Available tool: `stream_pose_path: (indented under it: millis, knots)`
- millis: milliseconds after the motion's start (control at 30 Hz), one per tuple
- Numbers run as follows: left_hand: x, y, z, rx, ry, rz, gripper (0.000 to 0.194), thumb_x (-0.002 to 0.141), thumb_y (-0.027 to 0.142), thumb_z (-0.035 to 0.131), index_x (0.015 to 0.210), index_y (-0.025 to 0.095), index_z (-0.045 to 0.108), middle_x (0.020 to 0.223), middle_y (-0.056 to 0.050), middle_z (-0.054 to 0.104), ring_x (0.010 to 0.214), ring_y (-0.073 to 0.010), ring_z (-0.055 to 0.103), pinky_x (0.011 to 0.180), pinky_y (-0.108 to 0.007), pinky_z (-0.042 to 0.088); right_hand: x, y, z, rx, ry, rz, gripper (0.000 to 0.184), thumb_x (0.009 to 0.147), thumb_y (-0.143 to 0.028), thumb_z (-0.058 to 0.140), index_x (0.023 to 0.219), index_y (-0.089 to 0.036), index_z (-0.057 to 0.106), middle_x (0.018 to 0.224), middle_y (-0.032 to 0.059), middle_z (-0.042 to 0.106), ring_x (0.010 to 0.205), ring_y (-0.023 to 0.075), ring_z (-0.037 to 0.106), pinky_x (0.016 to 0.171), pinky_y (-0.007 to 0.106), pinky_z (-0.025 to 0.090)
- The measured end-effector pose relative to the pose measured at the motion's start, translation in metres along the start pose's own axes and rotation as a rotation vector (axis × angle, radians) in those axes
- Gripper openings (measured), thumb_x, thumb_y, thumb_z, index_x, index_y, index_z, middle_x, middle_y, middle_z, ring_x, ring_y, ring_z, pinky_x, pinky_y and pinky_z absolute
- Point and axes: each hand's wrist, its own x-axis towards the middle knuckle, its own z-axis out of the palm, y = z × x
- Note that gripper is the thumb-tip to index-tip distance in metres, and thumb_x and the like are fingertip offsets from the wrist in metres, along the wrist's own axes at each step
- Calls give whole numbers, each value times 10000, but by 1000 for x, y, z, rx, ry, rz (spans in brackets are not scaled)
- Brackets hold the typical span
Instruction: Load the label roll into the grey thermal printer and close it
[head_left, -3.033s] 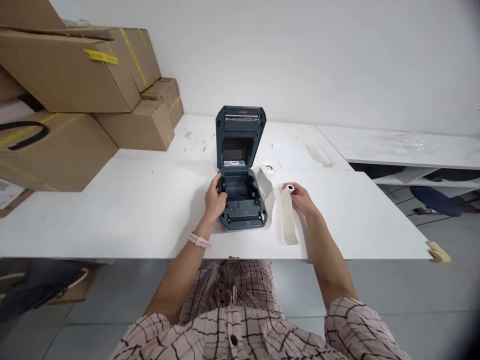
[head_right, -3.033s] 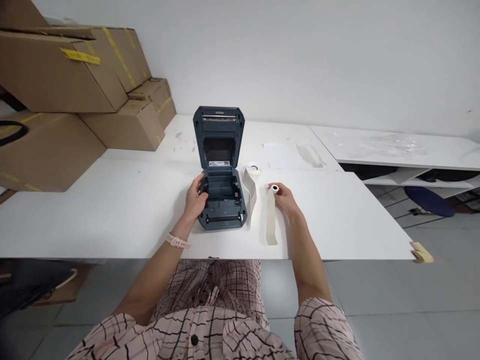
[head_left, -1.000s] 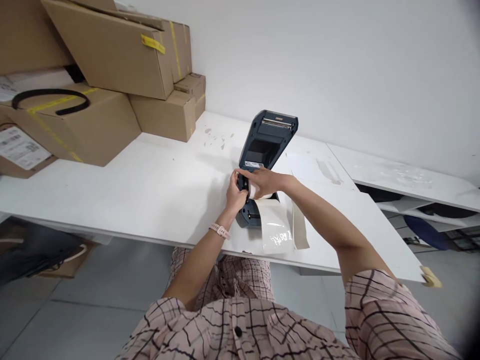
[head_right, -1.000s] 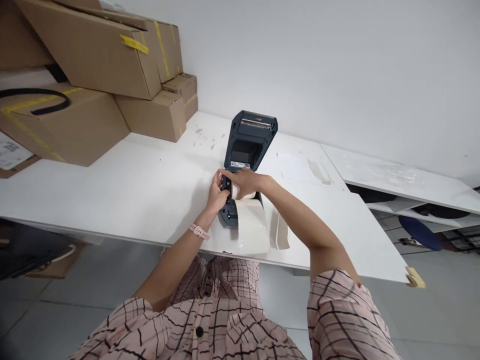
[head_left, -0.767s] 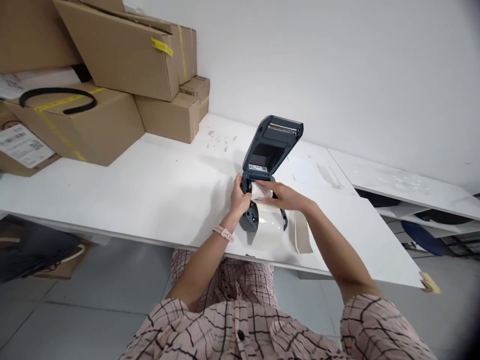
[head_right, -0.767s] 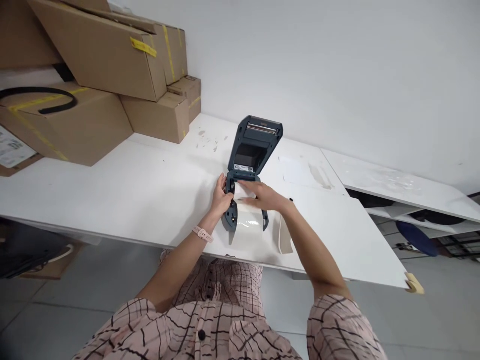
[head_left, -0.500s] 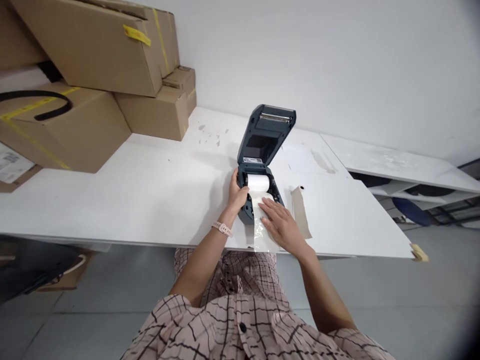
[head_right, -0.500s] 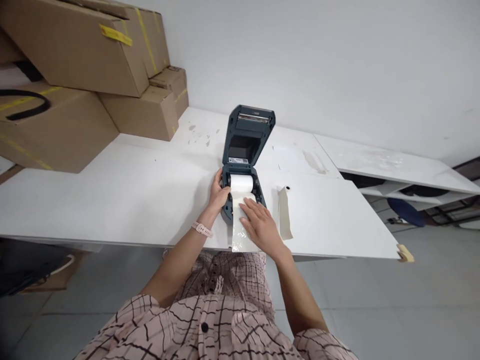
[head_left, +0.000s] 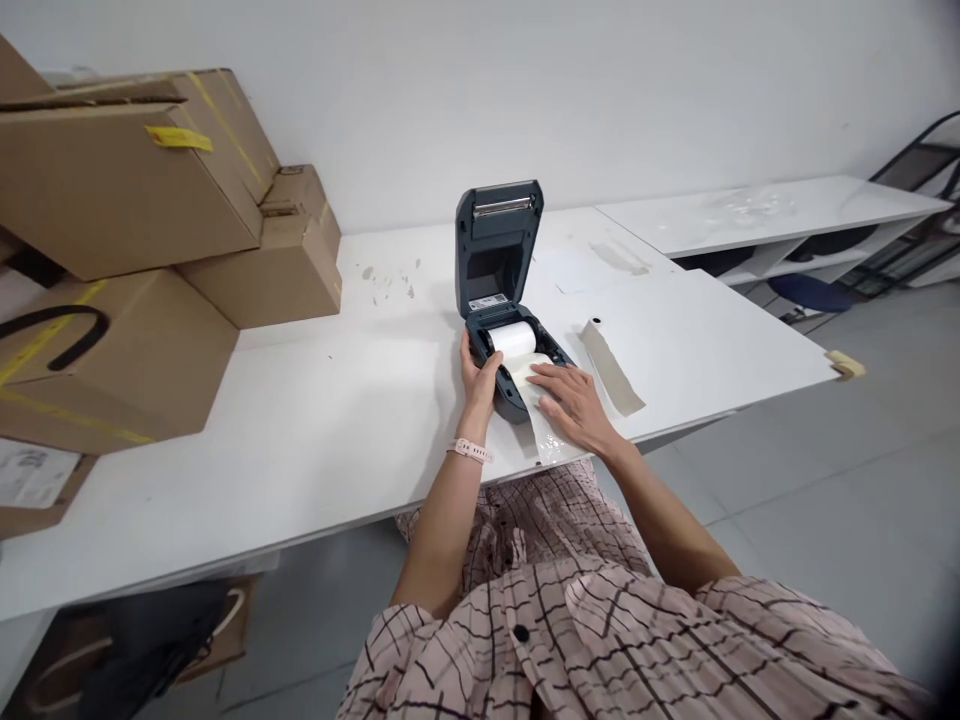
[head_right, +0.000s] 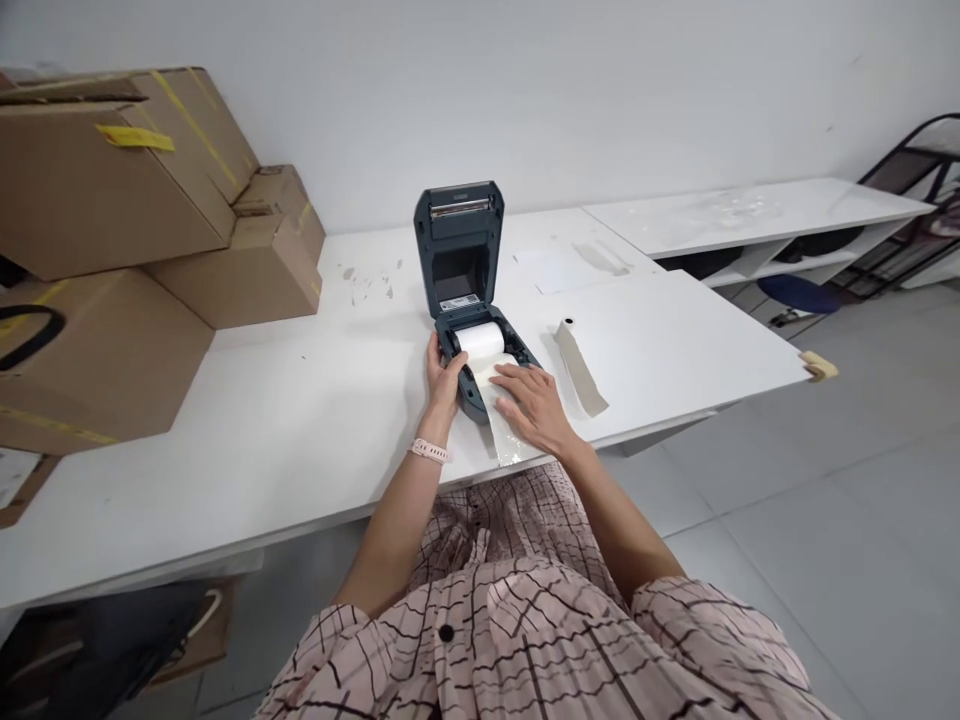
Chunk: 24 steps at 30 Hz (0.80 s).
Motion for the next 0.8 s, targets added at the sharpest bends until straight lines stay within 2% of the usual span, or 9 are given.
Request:
stream_pose_path:
  millis: [133,300,433,567,800]
  knots:
    - [2,2,-2,-1,-24,-21,881,858,196,724,1618,259,284,1667,-89,427,1487,-219,488,1203,-355,434,2,-3,3,36,49,45,420,1074,-450,346,1282,-272,664,1460,89,655,1389,286,568,1164,529,340]
    - [6,9,-6,34,-72,-69,922,818,120,700,1619,236,257,1627,-104,482,1438,-231,541,1157,-357,485,5,-13,4,13,113,62,344,1084,-420,382,1174,-267,676,1371,76,704,1299,263,620,1150,499,350]
    - [10,15,-6,72,-102,-97,963,752,21,642,1613,219,258,1610,-124,500,1381,-237,593,1106,-341,522,12,-23,-2,-155,48,82,436,1082,-499,350,1319,-284,646,1297,101,693,1204,308,600,1066,507,383]
    - [13,15,-4,77,-100,-103,1016,726,38,653,1627,237,229,1603,-120,510,1364,-248,607,1120,-359,512,21,-18,-8,-331,-39,86,565,1060,-604,301,1416,-303,619,1260,136,651,1102,348,562,998,535,396]
    - [14,13,-11,42,-166,-114,1087,718,101,692,1654,314,181,1593,-77,519,1398,-253,566,1167,-420,471,14,4,-18,-382,-60,-92,475,1086,-515,344,1453,-328,580,1459,69,626,1247,328,550,1157,550,297]
